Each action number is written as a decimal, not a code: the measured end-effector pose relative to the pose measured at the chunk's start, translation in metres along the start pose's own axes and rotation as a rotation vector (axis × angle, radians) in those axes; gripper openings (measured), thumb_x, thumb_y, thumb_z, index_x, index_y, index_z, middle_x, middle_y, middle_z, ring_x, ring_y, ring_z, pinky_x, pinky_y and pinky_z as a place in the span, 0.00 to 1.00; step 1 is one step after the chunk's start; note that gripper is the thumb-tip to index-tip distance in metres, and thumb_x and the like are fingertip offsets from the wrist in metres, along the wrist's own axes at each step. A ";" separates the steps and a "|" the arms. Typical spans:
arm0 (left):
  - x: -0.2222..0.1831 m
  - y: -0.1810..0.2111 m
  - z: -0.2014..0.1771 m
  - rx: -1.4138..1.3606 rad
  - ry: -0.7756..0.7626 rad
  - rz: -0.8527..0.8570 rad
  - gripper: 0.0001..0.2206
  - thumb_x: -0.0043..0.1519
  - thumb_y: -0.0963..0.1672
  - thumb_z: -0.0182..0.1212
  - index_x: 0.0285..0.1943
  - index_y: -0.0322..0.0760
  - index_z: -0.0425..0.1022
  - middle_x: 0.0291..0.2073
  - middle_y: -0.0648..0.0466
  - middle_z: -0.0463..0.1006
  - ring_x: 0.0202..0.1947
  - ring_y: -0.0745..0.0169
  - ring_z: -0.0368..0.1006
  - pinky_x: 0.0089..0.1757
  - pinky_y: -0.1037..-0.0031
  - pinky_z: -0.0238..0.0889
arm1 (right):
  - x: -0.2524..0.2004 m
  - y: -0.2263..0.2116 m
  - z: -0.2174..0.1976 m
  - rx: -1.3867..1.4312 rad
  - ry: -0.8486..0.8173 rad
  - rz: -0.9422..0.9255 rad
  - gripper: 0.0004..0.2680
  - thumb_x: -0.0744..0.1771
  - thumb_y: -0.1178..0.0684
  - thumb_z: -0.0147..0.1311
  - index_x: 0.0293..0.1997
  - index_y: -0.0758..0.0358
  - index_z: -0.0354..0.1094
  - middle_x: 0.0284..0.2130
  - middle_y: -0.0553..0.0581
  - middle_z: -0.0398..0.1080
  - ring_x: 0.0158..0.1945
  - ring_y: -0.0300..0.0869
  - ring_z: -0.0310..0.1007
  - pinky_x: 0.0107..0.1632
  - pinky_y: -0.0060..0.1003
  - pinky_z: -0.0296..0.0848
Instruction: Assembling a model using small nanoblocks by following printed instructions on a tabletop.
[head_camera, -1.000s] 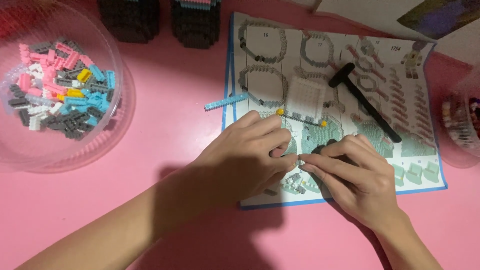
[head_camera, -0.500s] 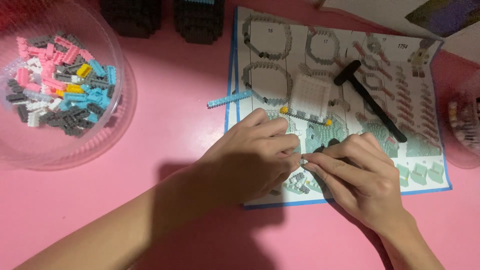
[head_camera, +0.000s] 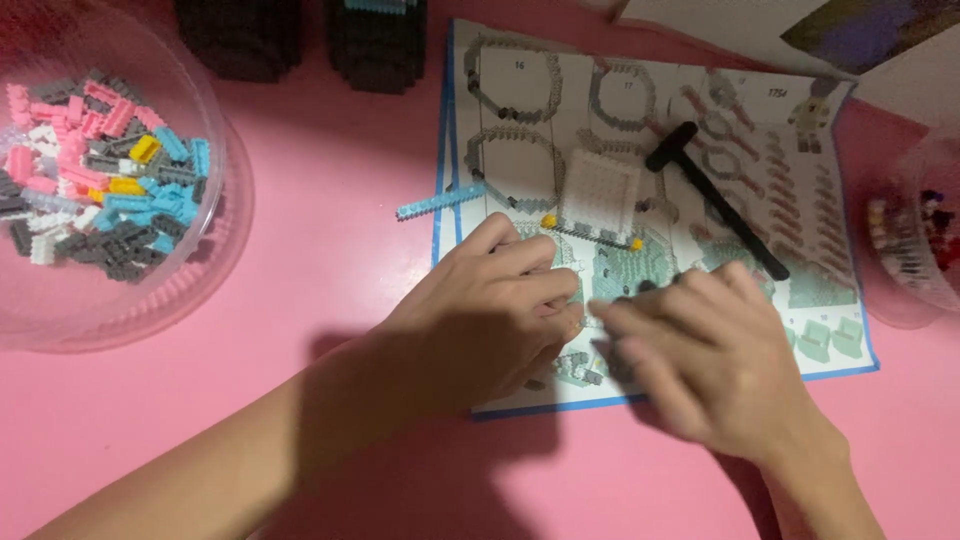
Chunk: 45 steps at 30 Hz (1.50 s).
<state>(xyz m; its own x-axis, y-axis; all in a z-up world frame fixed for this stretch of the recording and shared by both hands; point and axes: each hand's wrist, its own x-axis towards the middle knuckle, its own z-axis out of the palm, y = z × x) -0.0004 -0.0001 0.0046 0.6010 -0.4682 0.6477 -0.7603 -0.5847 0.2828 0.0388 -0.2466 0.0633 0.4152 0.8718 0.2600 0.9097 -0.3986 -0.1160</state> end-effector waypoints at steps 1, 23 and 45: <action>0.000 -0.001 -0.001 0.000 0.002 0.005 0.10 0.58 0.37 0.67 0.29 0.41 0.70 0.26 0.58 0.67 0.33 0.53 0.61 0.39 0.60 0.54 | -0.016 0.012 0.000 -0.005 0.002 0.001 0.13 0.71 0.51 0.47 0.57 0.60 0.77 0.40 0.53 0.75 0.35 0.47 0.64 0.41 0.48 0.53; 0.008 0.007 -0.015 0.052 0.014 0.004 0.10 0.64 0.40 0.71 0.34 0.36 0.71 0.29 0.53 0.69 0.33 0.53 0.61 0.39 0.62 0.53 | -0.016 0.019 -0.005 0.210 0.115 0.166 0.04 0.66 0.59 0.65 0.41 0.67 0.78 0.33 0.57 0.74 0.36 0.44 0.73 0.49 0.38 0.70; 0.014 0.023 -0.011 -0.209 0.177 -0.116 0.14 0.71 0.35 0.51 0.30 0.36 0.69 0.22 0.56 0.67 0.29 0.54 0.56 0.33 0.63 0.50 | -0.005 -0.009 0.015 0.424 0.205 0.220 0.03 0.70 0.62 0.55 0.40 0.70 0.72 0.32 0.61 0.72 0.34 0.46 0.73 0.42 0.34 0.71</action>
<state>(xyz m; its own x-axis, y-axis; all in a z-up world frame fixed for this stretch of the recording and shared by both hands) -0.0123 -0.0127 0.0276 0.6487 -0.2725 0.7106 -0.7343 -0.4697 0.4902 0.0282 -0.2431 0.0483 0.6260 0.6900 0.3634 0.7401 -0.3788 -0.5557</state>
